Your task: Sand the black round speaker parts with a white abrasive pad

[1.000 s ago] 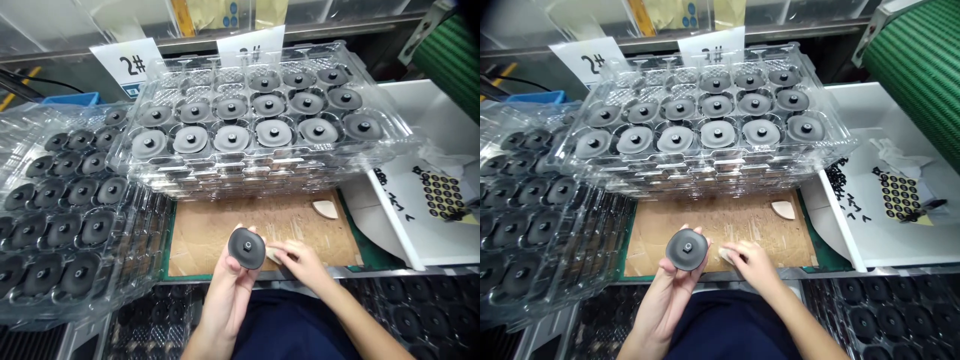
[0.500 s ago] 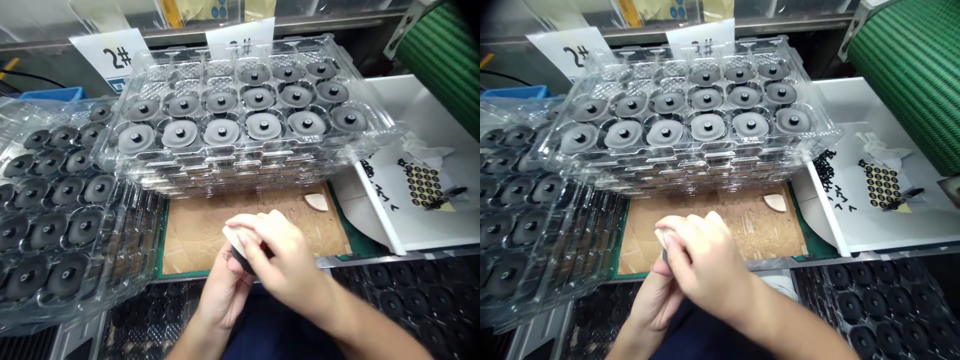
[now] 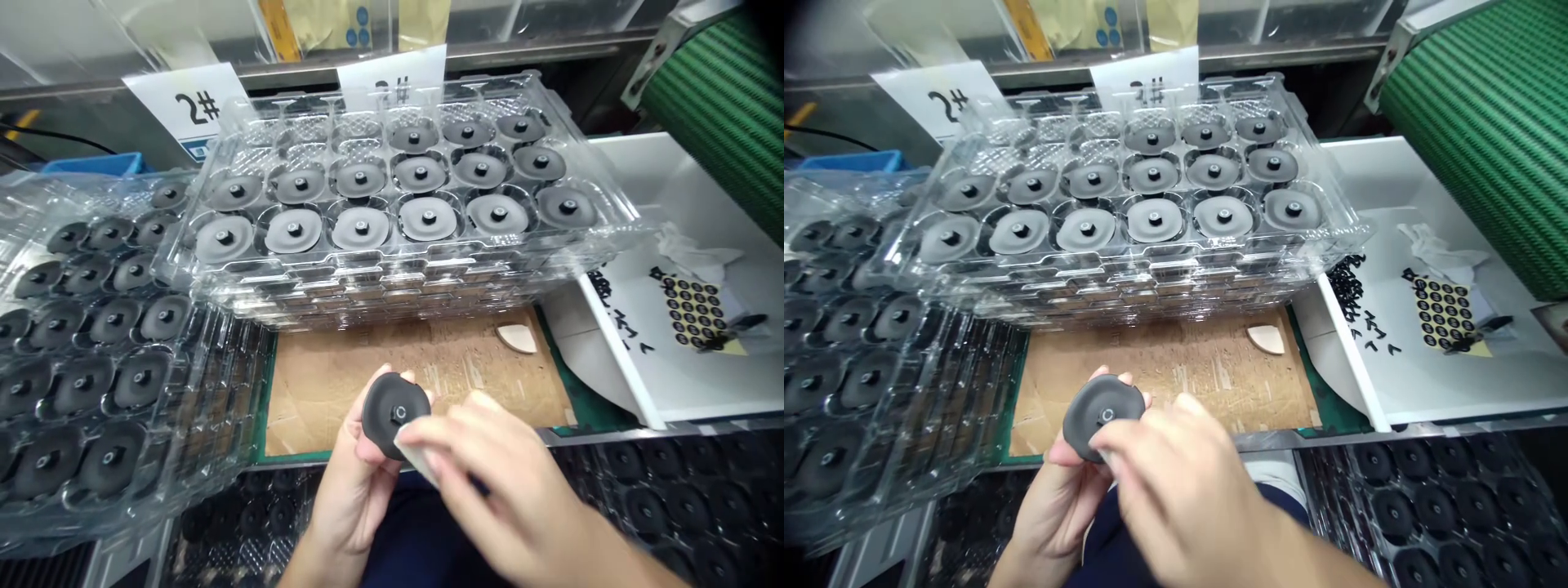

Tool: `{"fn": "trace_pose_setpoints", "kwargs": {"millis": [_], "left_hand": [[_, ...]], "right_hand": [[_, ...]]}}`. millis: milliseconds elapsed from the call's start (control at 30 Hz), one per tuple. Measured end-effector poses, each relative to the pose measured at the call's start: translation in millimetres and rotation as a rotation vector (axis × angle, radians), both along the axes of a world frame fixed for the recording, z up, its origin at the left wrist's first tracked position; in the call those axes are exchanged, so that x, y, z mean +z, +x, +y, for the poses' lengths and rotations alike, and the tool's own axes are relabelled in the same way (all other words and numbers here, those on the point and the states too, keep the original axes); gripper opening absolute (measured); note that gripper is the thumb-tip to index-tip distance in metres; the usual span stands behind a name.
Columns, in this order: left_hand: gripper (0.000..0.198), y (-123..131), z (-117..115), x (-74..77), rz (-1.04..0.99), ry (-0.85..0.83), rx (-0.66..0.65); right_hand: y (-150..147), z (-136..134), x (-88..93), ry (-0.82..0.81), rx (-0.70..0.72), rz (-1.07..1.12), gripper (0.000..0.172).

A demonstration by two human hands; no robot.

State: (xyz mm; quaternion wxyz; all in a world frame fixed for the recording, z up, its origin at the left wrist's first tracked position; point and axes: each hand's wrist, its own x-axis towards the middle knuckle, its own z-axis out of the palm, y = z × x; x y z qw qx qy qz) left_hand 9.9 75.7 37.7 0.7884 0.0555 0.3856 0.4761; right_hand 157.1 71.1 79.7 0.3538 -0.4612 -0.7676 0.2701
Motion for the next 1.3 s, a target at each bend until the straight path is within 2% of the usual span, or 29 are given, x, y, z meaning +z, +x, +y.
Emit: {"fn": "trace_pose_setpoints", "kwargs": {"millis": [67,133,200,233,267,333,367,433,500,567,667,767,900,967,1033,1100,1200,1300], "left_hand": [[0.05,-0.3,-1.0,-1.3,0.025,0.017,0.024],[0.048,0.5,-1.4,-3.1,0.036,0.022,0.029],[0.048,2.1,-1.4,-4.8,0.027,0.014,0.029],[0.05,2.7,-1.3,-5.5,0.026,0.015,0.047],[0.052,3.1,-1.1,-6.0,0.027,0.012,0.078],[0.055,2.8,-0.7,-6.4,0.032,-0.004,0.148],[0.055,2.1,-0.5,-6.3,0.035,-0.019,0.174],[0.055,0.1,-0.3,-5.7,0.027,-0.036,0.193],[0.056,-1.7,-0.5,-4.9,0.008,-0.015,0.184],[0.057,-2.9,-0.7,-4.1,-0.018,0.01,0.16],[0.059,-3.8,-1.0,-3.1,-0.029,0.022,0.132],[0.06,-3.3,-2.2,-2.5,-0.012,0.019,0.128],[0.052,2.1,-7.3,-4.0,0.008,0.043,0.104],[0.051,4.7,-11.1,-5.5,0.011,0.063,0.071],[0.051,4.6,-14.4,-7.1,0.009,0.052,0.022],[0.05,1.7,-16.3,-7.8,0.03,0.019,-0.014],[0.049,-1.2,-16.1,-6.3,0.09,-0.009,-0.006],[0.038,1.8,-14.0,-2.0,0.08,-0.014,-0.065]], "right_hand": [[-2.3,0.0,1.2,-0.036,-0.056,-0.016,0.018],[-3.9,-0.3,1.6,0.018,-0.085,-0.028,0.019],[-2.9,1.8,-2.9,0.021,-0.028,0.01,0.021],[-0.7,4.4,-8.6,-0.035,-0.019,0.03,0.021],[2.8,7.9,-16.9,-0.123,-0.055,0.038,0.021],[12.5,14.7,-40.7,-0.307,-0.234,0.015,0.022],[17.2,16.5,-55.0,-0.363,-0.324,0.0,0.025],[23.0,13.4,-84.5,-0.427,-0.402,-0.008,0.03],[21.6,1.2,-110.1,-0.472,-0.37,0.01,0.03],[15.4,-15.1,-128.1,-0.518,-0.315,0.038,0.027],[9.7,-30.1,-137.2,-0.569,-0.285,0.079,0.027],[15.3,-23.6,-120.4,-0.562,-0.335,0.125,0.03],[15.8,-2.2,-62.2,-0.447,-0.392,0.22,0.027],[5.6,3.6,-32.5,-0.278,-0.321,0.27,0.023],[-6.6,4.9,-12.6,-0.108,-0.199,0.233,0.023],[-14.4,4.7,-3.6,-0.093,-0.065,0.166,0.022],[-17.4,8.1,-2.0,-0.217,0.089,0.098,0.019],[-18.7,14.1,-2.5,-0.091,-0.012,0.061,0.021]]}}
